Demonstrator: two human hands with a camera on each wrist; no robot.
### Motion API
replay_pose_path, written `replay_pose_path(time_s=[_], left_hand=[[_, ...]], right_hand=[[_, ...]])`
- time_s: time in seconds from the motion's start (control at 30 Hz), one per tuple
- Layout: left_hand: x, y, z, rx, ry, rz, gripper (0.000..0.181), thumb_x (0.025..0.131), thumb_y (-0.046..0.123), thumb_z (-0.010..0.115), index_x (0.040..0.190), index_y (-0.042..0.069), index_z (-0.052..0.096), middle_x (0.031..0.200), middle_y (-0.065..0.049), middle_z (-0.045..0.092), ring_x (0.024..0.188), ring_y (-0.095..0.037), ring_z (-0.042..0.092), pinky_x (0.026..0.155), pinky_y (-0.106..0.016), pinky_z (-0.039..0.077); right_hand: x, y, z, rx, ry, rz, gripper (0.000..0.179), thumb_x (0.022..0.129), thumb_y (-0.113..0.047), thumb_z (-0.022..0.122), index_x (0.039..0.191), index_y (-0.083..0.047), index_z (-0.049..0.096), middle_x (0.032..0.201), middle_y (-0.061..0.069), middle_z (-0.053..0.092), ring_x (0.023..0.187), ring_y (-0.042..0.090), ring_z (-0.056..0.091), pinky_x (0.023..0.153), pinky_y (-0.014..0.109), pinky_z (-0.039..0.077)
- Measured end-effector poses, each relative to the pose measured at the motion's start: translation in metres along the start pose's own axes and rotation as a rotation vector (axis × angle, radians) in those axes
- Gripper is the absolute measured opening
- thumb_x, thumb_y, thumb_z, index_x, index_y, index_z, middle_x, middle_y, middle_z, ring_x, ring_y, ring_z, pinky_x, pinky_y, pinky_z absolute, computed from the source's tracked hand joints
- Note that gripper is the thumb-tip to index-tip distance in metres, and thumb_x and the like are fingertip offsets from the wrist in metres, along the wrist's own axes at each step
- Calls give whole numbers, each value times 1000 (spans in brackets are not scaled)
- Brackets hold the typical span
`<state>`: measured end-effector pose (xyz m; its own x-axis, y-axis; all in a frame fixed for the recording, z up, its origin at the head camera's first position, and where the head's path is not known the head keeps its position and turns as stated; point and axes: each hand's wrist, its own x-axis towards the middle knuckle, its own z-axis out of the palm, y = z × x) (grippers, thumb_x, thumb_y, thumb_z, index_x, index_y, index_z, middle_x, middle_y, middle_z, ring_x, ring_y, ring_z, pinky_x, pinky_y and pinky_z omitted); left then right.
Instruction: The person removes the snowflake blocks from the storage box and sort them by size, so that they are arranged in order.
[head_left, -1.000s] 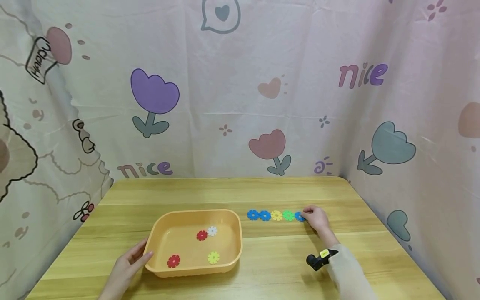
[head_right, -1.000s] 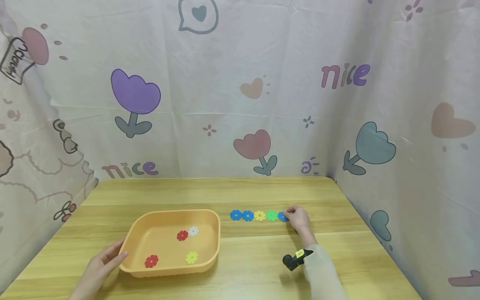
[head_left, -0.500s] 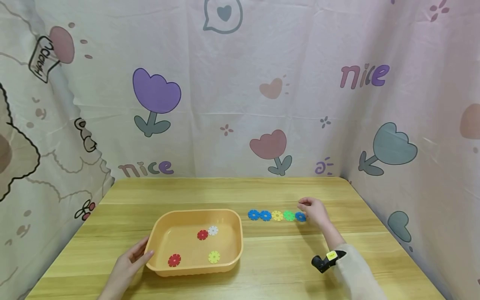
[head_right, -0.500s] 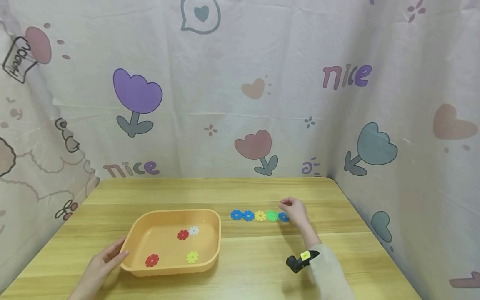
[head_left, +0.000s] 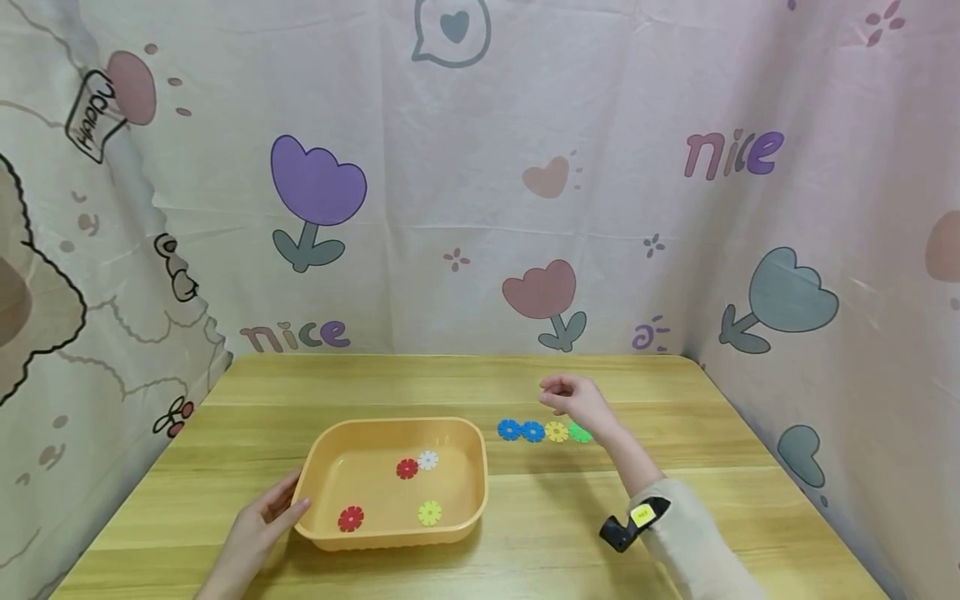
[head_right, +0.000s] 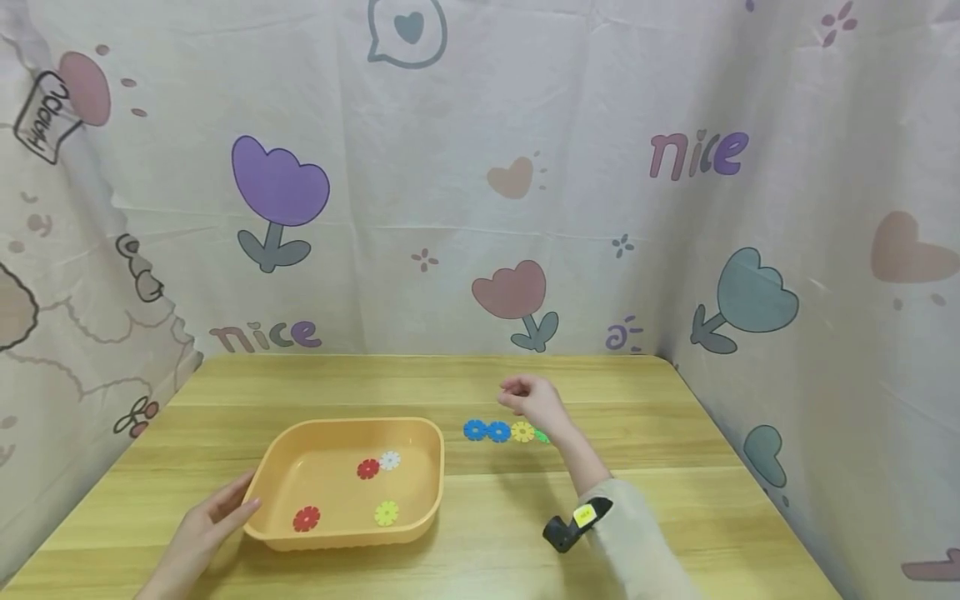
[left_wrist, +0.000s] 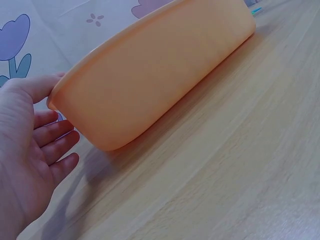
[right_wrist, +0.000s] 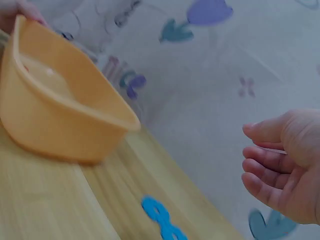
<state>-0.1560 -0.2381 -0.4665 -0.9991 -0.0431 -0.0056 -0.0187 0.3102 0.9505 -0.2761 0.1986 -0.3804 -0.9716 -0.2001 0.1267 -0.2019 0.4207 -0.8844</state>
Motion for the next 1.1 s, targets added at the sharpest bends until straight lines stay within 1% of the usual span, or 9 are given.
replay_pose_path(time_s=[0.13, 0.27, 0.4, 0.5, 0.6, 0.7, 0.8, 0.93, 1.1], left_hand=[[0, 0, 0, -12, 3, 8, 63, 94, 27, 56, 141, -6, 31, 143, -25, 29, 98, 22, 35, 81, -5, 39], [-1, -1, 1, -18, 11, 34, 61, 94, 23, 57, 140, -8, 31, 142, -26, 31, 98, 20, 37, 81, -6, 40], [-2, -1, 1, -12, 21, 45, 60, 94, 21, 57, 139, -9, 32, 141, -26, 32, 99, 20, 38, 82, -7, 41], [-2, 0, 1, -6, 20, 44, 60, 94, 21, 57, 139, -9, 32, 141, -27, 32, 98, 20, 37, 82, -7, 40], [-2, 0, 1, -1, 16, 33, 61, 94, 22, 57, 140, -8, 31, 142, -26, 31, 98, 21, 36, 82, -7, 40], [-2, 0, 1, 5, 22, 34, 60, 94, 22, 57, 140, -7, 32, 142, -26, 32, 98, 21, 36, 82, -7, 39], [-3, 0, 2, 5, 25, 37, 59, 94, 21, 57, 140, -7, 32, 141, -26, 32, 98, 21, 36, 82, -6, 39], [-3, 0, 1, 14, 21, 30, 60, 94, 22, 57, 140, -7, 32, 142, -26, 32, 98, 20, 36, 83, -7, 40], [-2, -1, 1, 30, 21, 27, 60, 94, 24, 57, 140, -7, 33, 142, -25, 32, 100, 18, 36, 83, -7, 39]], right_hand=[[2, -16, 23, 15, -75, -56, 26, 86, -7, 65, 108, 7, 60, 90, 11, 62, 80, 21, 58, 75, 42, 53], [3, -28, 48, 4, -148, -111, 24, 85, -8, 66, 106, 4, 62, 88, 7, 63, 81, 21, 59, 73, 33, 53], [3, -36, 74, -9, -239, -147, 23, 83, -5, 68, 104, 3, 63, 86, 4, 63, 78, 14, 58, 68, 23, 50], [4, -40, 92, -16, -324, -152, 23, 82, -3, 69, 103, 2, 63, 86, 4, 62, 78, 13, 57, 68, 21, 50], [3, -42, 108, -16, -414, -132, 24, 81, -3, 69, 104, 2, 62, 89, 7, 62, 81, 14, 58, 72, 22, 51], [3, -41, 123, -36, -483, -121, 25, 80, -2, 71, 103, 2, 61, 89, 8, 63, 81, 12, 58, 72, 20, 51], [3, -38, 137, -52, -533, -128, 25, 78, 1, 71, 101, 5, 61, 85, 6, 63, 76, 8, 57, 69, 18, 50], [3, -33, 149, -129, -575, -133, 24, 77, -1, 74, 97, 4, 62, 79, 2, 61, 70, 5, 54, 65, 17, 48], [1, -32, 157, -345, -612, -126, 21, 74, -9, 78, 90, -8, 64, 74, -7, 57, 68, 4, 50, 63, 16, 45]])
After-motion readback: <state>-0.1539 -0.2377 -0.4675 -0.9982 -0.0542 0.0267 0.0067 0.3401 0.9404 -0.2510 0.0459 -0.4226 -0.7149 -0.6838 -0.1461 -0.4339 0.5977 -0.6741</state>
